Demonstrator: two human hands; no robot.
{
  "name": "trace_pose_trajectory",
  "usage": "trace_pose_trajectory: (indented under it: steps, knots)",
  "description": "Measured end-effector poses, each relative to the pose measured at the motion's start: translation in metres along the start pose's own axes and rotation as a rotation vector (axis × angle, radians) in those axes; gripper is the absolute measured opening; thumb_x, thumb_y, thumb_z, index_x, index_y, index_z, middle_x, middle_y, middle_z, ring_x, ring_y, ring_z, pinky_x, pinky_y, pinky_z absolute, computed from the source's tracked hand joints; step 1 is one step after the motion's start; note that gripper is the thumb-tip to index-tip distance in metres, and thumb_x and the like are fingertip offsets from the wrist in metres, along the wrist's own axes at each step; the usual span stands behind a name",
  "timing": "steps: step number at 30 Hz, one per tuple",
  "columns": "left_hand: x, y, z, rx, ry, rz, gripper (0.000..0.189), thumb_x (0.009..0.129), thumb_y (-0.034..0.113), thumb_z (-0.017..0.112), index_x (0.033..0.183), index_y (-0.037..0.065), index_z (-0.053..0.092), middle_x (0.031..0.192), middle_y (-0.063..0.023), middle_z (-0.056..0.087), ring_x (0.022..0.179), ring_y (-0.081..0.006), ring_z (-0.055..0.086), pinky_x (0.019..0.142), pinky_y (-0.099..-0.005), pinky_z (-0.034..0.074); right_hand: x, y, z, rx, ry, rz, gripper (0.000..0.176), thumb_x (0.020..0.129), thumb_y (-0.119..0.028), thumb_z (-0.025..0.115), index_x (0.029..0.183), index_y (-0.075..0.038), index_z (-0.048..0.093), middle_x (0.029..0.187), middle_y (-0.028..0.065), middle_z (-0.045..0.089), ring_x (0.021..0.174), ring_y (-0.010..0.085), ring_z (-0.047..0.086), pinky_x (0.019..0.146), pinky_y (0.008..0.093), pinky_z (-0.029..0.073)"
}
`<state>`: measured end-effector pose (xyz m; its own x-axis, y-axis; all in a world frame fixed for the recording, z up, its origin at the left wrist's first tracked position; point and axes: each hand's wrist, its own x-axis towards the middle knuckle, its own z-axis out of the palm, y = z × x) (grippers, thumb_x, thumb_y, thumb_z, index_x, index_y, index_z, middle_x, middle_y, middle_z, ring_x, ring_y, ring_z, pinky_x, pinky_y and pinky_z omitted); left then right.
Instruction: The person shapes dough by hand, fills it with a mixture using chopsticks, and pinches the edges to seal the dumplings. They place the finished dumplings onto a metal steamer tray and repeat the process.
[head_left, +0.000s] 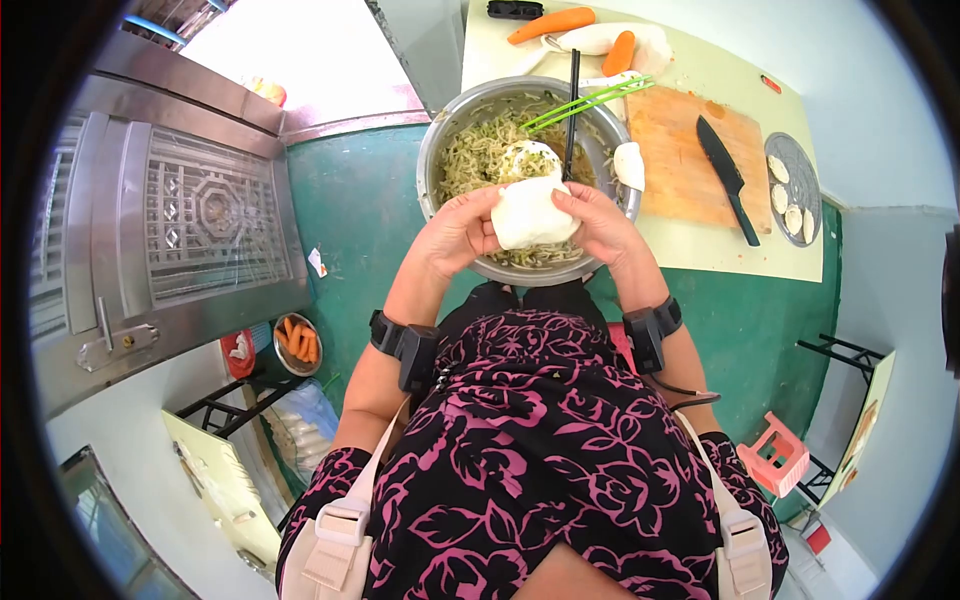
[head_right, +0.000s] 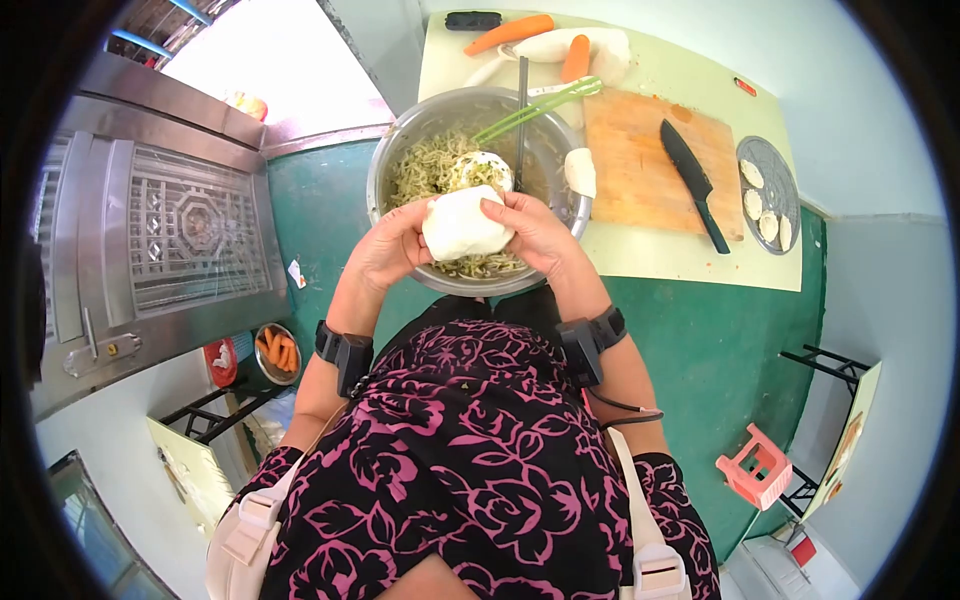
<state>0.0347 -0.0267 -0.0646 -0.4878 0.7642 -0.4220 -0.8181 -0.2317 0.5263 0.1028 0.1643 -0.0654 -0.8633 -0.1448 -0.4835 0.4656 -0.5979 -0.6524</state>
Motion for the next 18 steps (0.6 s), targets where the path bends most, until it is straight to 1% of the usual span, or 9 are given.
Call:
trace_pose_trajectory:
  steps: [2,4,7,10,11,12,16,17,18]
  knots:
    - [0.002,-0.003,-0.004,-0.004,0.009,-0.03,0.045,0.087,0.035,0.042,0.113,-0.001,0.044,0.103,-0.0112,0.056,0.093,-0.0192,0.057,0.08,-0.033,0.047,0.001,-0.004,0.002,-0.087,-0.023,-0.09,0.021,0.08,-0.018,0.059,0.092,-0.002,0.055,0.09,0.0057,0.058,0.08,0.0088,0.055,0.066,0.0238,0.047]
    - [0.007,-0.009,-0.01,-0.044,0.024,-0.074,0.053,0.087,0.043,0.037,0.114,-0.003,0.043,0.101,-0.0121,0.057,0.09,-0.0202,0.058,0.078,-0.0341,0.048,0.002,-0.007,0.014,-0.31,0.005,-0.21,0.015,0.08,-0.016,0.058,0.087,-0.003,0.056,0.077,0.0022,0.058,0.069,0.0066,0.054,0.059,0.0208,0.044]
    - [0.022,-0.019,-0.018,-0.083,0.029,-0.092,0.066,0.083,0.055,0.034,0.115,-0.002,0.041,0.101,-0.0136,0.057,0.09,-0.0224,0.058,0.079,-0.0356,0.047,-0.003,-0.014,0.035,-0.517,-0.006,-0.255,0.014,0.081,-0.016,0.057,0.085,-0.002,0.057,0.069,0.0001,0.057,0.06,0.0055,0.051,0.053,0.0193,0.042]
    - [0.035,-0.032,-0.022,-0.376,-0.062,-0.111,0.076,0.077,0.064,0.033,0.112,-0.002,0.044,0.1,-0.0156,0.056,0.089,-0.0255,0.058,0.078,-0.0372,0.048,-0.005,-0.013,0.049,-0.557,-0.099,-0.22,0.014,0.081,-0.015,0.056,0.082,-0.002,0.058,0.066,-0.0005,0.057,0.055,0.0047,0.05,0.049,0.0189,0.039]
    - [0.036,-0.035,-0.029,-0.488,-0.343,-0.169,0.081,0.073,0.069,0.031,0.11,-0.001,0.046,0.1,-0.0158,0.056,0.089,-0.0285,0.058,0.077,-0.04,0.049,-0.005,-0.012,0.052,-0.509,-0.108,-0.176,0.014,0.081,-0.015,0.056,0.082,-0.001,0.058,0.066,-0.0005,0.057,0.055,0.0043,0.049,0.048,0.0188,0.039]
    - [0.032,-0.039,-0.025,-0.421,-0.143,-0.11,0.083,0.072,0.071,0.029,0.111,-0.001,0.046,0.103,-0.0154,0.056,0.089,-0.0305,0.057,0.076,-0.0421,0.049,-0.005,-0.011,0.053,-0.461,-0.117,-0.131,0.014,0.082,-0.015,0.055,0.081,-0.001,0.058,0.067,-0.0006,0.057,0.055,0.0039,0.049,0.047,0.0186,0.038]
    - [-0.003,-0.033,0.006,-0.55,-0.03,-0.054,0.076,0.078,0.064,0.03,0.114,0.0,0.044,0.107,-0.015,0.055,0.095,-0.029,0.055,0.083,-0.0424,0.045,0.005,0.009,0.035,-0.952,0.289,-0.406,0.017,0.075,-0.016,0.06,0.077,0.0,0.059,0.065,0.0081,0.06,0.056,0.0127,0.056,0.052,0.0251,0.044]
    - [-0.005,-0.033,0.01,-0.563,0.018,-0.047,0.072,0.08,0.062,0.031,0.115,0.0,0.044,0.107,-0.0152,0.054,0.096,-0.0287,0.055,0.084,-0.0423,0.044,0.002,0.009,0.036,-0.954,0.345,-0.38,0.019,0.072,-0.019,0.063,0.075,0.0,0.06,0.065,0.0128,0.06,0.059,0.0193,0.059,0.056,0.0289,0.046]
    - [-0.003,-0.036,0.004,-0.589,-0.006,-0.081,0.069,0.081,0.058,0.032,0.115,0.0,0.043,0.109,-0.0157,0.053,0.098,-0.029,0.053,0.086,-0.0427,0.042,0.004,0.009,0.034,-1.002,0.361,-0.394,0.019,0.072,-0.019,0.063,0.075,0.0,0.06,0.065,0.0129,0.06,0.059,0.0201,0.059,0.056,0.0291,0.046]
